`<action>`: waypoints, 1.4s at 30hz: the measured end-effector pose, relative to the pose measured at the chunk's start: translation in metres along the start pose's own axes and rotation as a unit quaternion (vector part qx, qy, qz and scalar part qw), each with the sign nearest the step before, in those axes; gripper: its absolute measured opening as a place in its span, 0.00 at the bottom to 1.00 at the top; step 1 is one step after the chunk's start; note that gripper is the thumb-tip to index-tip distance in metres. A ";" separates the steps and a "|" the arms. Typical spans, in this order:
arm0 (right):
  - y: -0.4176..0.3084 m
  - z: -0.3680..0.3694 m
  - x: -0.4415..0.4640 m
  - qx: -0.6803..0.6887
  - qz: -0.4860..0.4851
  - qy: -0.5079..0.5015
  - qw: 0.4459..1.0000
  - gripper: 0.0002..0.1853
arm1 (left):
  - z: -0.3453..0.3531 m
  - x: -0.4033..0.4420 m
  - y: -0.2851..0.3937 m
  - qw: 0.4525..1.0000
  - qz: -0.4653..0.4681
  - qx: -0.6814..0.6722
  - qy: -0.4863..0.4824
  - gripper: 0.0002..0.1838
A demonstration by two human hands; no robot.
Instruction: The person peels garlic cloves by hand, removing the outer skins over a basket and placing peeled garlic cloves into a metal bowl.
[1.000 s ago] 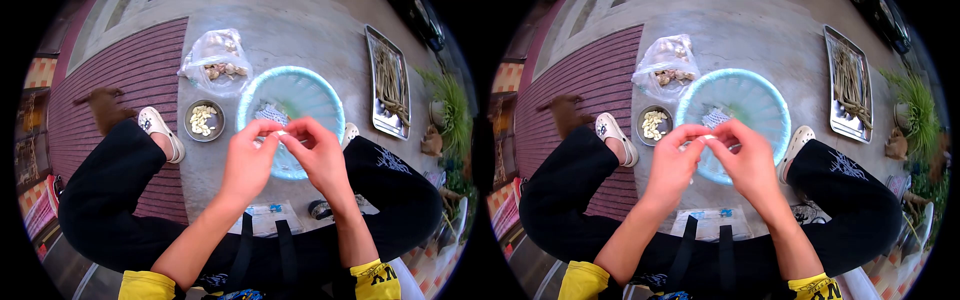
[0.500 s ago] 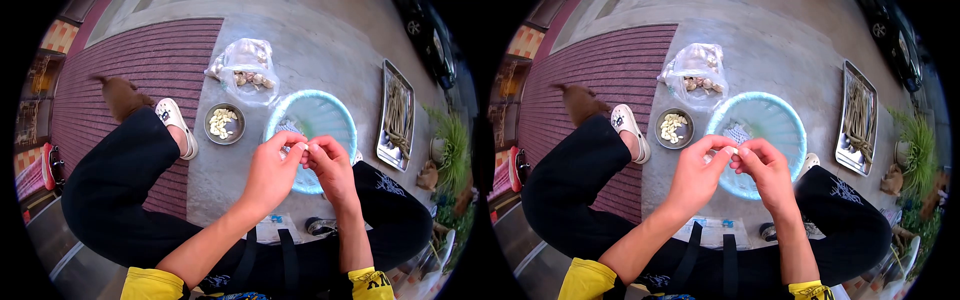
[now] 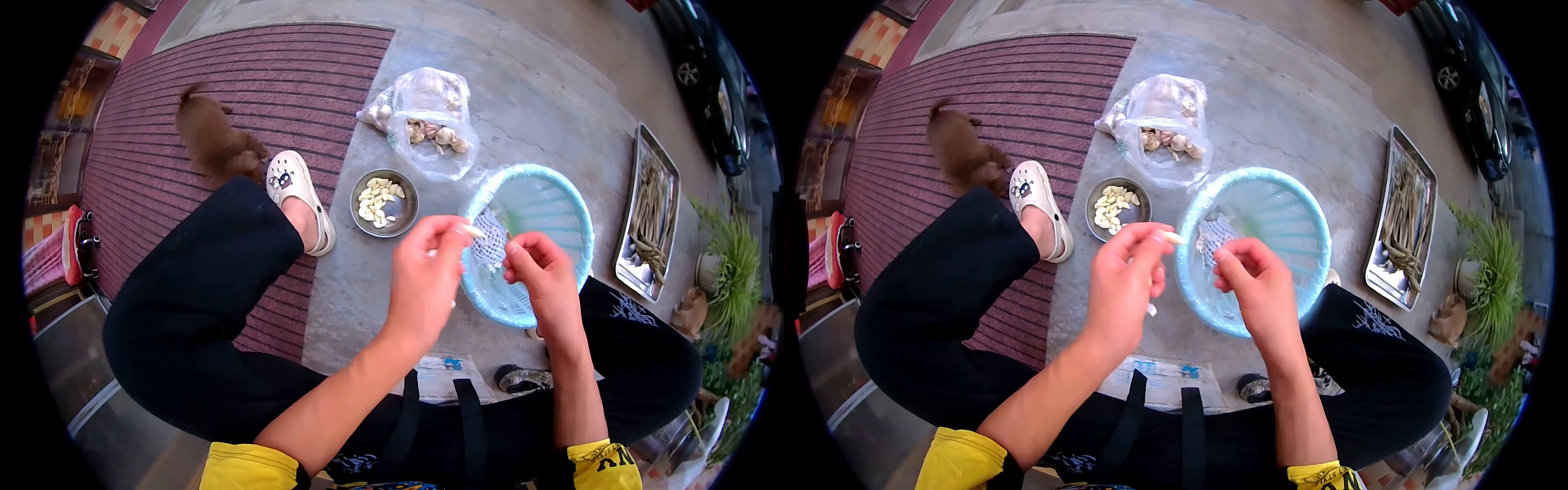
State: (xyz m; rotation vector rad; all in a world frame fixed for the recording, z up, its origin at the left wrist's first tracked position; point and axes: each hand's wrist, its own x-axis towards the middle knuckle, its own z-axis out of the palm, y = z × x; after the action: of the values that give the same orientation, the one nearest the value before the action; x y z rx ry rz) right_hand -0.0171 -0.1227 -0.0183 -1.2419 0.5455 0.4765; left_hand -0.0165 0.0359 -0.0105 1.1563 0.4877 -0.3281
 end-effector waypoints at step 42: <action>0.000 -0.008 -0.037 -0.321 -0.095 -0.020 0.942 0.11 | 0.030 -0.003 -0.037 0.983 -0.029 0.092 -0.156 0.20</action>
State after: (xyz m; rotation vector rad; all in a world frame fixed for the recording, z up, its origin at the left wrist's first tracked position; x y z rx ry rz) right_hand -0.0468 -0.1324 0.0030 -1.8841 0.2272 0.5328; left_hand -0.0312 -0.0056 -0.0289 1.2435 0.2182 -0.6047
